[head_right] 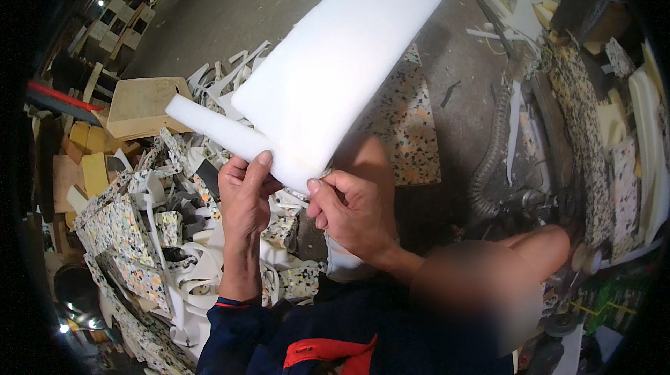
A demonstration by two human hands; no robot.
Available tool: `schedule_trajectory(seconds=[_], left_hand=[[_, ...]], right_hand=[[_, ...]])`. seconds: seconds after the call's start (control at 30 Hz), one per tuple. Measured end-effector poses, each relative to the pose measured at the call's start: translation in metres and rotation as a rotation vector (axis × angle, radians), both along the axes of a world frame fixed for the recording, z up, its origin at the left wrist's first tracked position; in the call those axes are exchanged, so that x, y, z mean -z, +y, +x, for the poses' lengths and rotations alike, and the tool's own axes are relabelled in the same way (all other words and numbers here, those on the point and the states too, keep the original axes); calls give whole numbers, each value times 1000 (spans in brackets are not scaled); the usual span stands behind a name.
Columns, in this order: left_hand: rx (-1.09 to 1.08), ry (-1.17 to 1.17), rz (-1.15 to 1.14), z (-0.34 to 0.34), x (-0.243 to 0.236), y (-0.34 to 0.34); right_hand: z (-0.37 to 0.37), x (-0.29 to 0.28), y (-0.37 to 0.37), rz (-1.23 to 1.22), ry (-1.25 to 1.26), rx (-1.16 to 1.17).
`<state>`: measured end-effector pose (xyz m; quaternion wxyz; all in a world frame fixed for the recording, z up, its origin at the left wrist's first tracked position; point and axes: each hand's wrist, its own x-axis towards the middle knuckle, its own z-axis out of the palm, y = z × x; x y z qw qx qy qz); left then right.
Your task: The person applies adhesive to a wooden frame and attaches a white foam piece, smoothing it into place. They then apply adhesive to a second foam piece and attach a foam strip, trimming the excess with a knife.
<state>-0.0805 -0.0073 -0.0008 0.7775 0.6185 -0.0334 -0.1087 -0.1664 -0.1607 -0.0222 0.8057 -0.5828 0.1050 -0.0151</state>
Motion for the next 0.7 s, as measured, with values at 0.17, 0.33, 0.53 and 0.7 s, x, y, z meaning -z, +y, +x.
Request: schedule_trajectory(seconds=[0.17,0.33,0.53,0.7], left_hand=[[-22,14,-27,-3,2,-2],[-28,13,-40,-3,3,-3],[-29,41,-63,-2,1,-5],[-17,53,-66,-1,2,-5]], right_hand=[[-14,3,-8,-743,-530,311],[-4,8,-17,-1325,-775,299],[23,18,-25,-1566,-731,137],[24,17,-26,-1558,-718,119]])
